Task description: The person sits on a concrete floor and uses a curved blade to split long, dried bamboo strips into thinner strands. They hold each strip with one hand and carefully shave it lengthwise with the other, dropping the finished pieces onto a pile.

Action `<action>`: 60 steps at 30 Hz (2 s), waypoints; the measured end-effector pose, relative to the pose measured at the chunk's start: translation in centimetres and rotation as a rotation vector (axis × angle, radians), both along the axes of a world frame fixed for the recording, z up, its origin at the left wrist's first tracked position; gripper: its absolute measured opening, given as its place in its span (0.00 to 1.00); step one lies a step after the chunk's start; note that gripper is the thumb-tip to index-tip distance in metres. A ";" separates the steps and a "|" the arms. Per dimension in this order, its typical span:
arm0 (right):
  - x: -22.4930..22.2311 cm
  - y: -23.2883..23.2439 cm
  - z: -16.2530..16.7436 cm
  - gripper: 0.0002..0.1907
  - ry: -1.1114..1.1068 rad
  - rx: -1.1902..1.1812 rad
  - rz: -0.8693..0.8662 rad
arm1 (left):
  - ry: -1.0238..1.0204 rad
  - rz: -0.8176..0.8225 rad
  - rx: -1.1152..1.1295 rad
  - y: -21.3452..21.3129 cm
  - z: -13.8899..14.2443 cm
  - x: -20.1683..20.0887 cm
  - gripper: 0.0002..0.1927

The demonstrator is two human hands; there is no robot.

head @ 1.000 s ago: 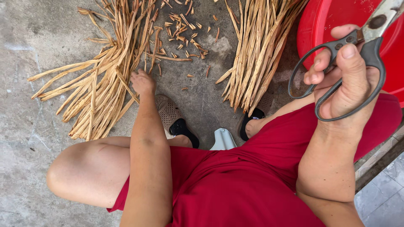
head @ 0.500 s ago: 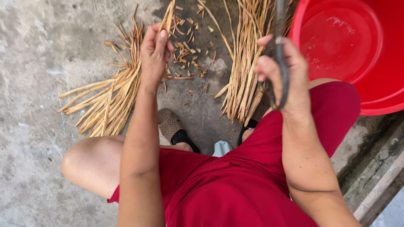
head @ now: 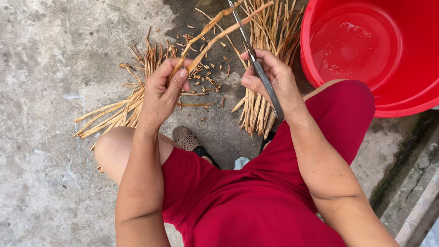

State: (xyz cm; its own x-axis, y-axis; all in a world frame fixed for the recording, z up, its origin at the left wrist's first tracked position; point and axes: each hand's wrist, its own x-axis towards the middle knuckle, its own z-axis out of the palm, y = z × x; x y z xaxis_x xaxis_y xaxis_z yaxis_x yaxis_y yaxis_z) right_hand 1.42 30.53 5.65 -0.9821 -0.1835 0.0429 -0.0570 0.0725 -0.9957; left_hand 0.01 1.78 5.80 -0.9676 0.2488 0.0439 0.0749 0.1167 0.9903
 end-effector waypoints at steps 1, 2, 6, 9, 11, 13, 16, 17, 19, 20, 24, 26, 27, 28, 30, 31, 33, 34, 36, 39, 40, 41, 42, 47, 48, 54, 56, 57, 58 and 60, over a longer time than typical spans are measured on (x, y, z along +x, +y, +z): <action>0.0 0.1 -0.1 0.24 -0.008 0.015 -0.016 | 0.003 -0.003 -0.005 0.2 -0.2 0.0 0.12; -0.1 0.1 -0.2 0.23 -0.014 0.028 -0.029 | 0.008 -0.004 -0.012 0.2 -0.4 0.0 0.12; -0.3 -0.1 -0.6 0.23 -0.107 -0.067 -0.041 | 0.003 0.019 -0.014 0.2 -0.9 -0.5 0.14; -0.6 -0.1 -1.1 0.23 -0.104 -0.105 -0.049 | 0.017 0.049 -0.021 0.1 -1.1 -0.8 0.15; -0.9 0.0 -1.3 0.23 -0.031 0.024 -0.075 | 0.032 0.075 -0.027 -0.2 -1.2 -0.8 0.15; -1.2 0.4 -1.3 0.23 0.059 0.028 -0.080 | 0.041 0.101 -0.016 -0.6 -1.4 -1.1 0.15; -1.2 0.8 -1.2 0.23 0.064 0.044 -0.036 | 0.042 0.127 -0.007 -0.9 -1.6 -1.2 0.15; -1.1 0.9 -1.1 0.24 0.046 0.052 -0.016 | 0.059 0.132 -0.022 -0.8 -1.6 -1.2 0.14; -1.0 0.6 -1.0 0.23 0.030 0.132 0.116 | 0.103 0.120 -0.041 -0.6 -1.6 -1.4 0.14; -0.9 0.2 -0.9 0.23 0.021 0.170 0.183 | 0.128 0.105 -0.045 -0.3 -1.6 -1.3 0.13; -0.6 -0.9 -0.6 0.24 -0.137 0.200 0.139 | 0.149 0.070 -0.120 0.6 -1.0 -1.0 0.13; -0.8 -1.0 -0.5 0.23 -0.171 0.212 0.101 | 0.167 0.080 -0.193 0.9 -0.6 -0.7 0.14; -0.9 -1.0 -0.5 0.23 -0.175 0.190 0.102 | 0.177 0.085 -0.231 1.1 -0.5 -0.6 0.14; -1.0 -0.9 -0.6 0.23 -0.180 0.168 0.103 | 0.202 0.069 -0.238 1.1 -0.4 -0.6 0.14; -1.0 -0.9 -0.8 0.23 -0.191 0.137 0.101 | 0.248 0.033 -0.252 1.2 -0.2 -0.7 0.15; -1.0 -0.8 -1.0 0.22 -0.195 0.130 0.098 | 0.266 0.023 -0.260 1.2 -0.2 -0.7 0.15; -1.2 -0.7 -1.4 0.21 -0.159 0.141 0.099 | 0.305 0.006 -0.275 1.3 -0.3 -0.7 0.15; -1.4 -0.8 -1.6 0.20 -0.119 0.159 0.104 | 0.296 0.012 -0.276 1.4 -0.4 -0.7 0.15; -1.3 -0.7 -1.8 0.17 -0.139 0.129 0.088 | 0.275 0.026 -0.277 1.5 -0.5 -0.6 0.15; -1.3 -1.0 -1.7 0.14 -0.224 0.033 0.009 | 0.244 0.053 -0.316 1.5 -0.7 -0.5 0.16; -1.3 -1.2 -1.6 0.13 -0.198 0.034 -0.025 | 0.221 0.077 -0.297 1.5 -0.9 -0.6 0.15; -1.3 -1.4 -1.5 0.12 -0.172 0.033 -0.059 | 0.197 0.100 -0.280 1.6 -1.1 -0.8 0.15; -1.2 -1.7 -1.4 0.14 -0.175 0.007 -0.079 | 0.171 0.122 -0.263 1.7 -1.3 -0.9 0.15; -0.8 -4.4 -2.0 0.26 -0.154 -0.128 -0.031 | 0.112 0.078 0.029 3.1 -2.7 -0.7 0.14; -0.6 -5.0 -2.4 0.27 -0.125 -0.123 0.022 | 0.087 0.055 0.110 3.8 -2.9 -0.6 0.14; 0.2 -7.8 -5.7 0.21 -0.173 -0.068 0.105 | 0.038 -0.026 0.411 6.6 -2.9 -0.1 0.14; -0.6 -7.3 -6.1 0.20 -0.160 -0.206 0.073 | 0.375 0.102 0.226 6.7 -2.8 -0.3 0.16; -1.0 -6.8 -6.0 0.19 -0.143 -0.212 0.030 | 0.543 0.161 0.127 6.4 -2.8 -0.4 0.17; -1.4 -6.2 -5.9 0.18 -0.127 -0.219 -0.014 | 0.529 0.218 0.097 5.9 -2.9 -0.5 0.17; -1.7 -5.3 -5.4 0.18 -0.072 -0.277 -0.113 | 0.496 0.322 0.043 4.8 -3.5 -1.0 0.17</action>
